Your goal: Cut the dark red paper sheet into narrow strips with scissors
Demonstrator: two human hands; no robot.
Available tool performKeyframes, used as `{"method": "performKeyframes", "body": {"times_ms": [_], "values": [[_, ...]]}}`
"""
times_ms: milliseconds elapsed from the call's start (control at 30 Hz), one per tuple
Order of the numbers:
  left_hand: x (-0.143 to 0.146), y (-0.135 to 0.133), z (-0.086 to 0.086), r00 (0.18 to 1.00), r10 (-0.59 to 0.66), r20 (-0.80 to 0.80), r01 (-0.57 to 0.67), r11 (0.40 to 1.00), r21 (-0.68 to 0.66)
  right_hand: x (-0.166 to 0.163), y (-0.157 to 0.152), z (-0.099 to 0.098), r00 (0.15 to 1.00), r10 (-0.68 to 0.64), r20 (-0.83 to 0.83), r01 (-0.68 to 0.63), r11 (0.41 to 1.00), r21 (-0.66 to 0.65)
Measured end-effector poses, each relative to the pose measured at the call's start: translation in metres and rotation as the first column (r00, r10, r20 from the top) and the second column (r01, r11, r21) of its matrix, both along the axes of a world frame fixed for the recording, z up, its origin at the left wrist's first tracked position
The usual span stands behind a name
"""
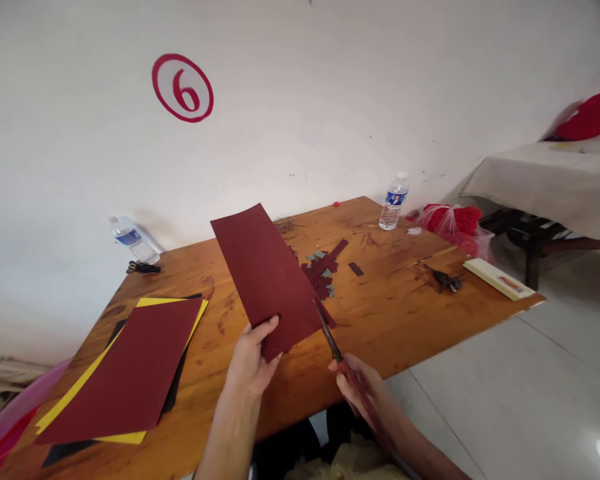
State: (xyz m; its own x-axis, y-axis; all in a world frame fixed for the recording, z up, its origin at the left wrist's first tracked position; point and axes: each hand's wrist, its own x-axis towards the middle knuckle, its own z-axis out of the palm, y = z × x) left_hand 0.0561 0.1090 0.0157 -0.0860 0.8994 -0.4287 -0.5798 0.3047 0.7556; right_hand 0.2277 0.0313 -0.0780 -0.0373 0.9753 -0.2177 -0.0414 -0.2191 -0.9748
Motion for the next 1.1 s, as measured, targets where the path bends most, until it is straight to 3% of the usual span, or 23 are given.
{"method": "performKeyframes", "body": {"times_ms": [200, 500, 1100], "values": [[-0.004, -0.001, 0.0, 0.999, 0.019, -0.034, -0.021, 0.998, -0.054, -0.001, 0.005, 0.008, 0.998, 0.021, 0.054, -0.02, 0.999, -0.026], [-0.006, -0.006, 0.002, 0.996, 0.06, -0.062, -0.062, 0.997, -0.038, -0.008, 0.002, 0.001, 0.998, 0.046, 0.038, -0.045, 0.999, -0.024], [-0.004, -0.016, 0.01, 0.999, 0.01, 0.045, -0.011, 1.0, 0.013, 0.005, -0.011, 0.007, 0.997, 0.043, 0.071, -0.047, 0.998, 0.044]]}}
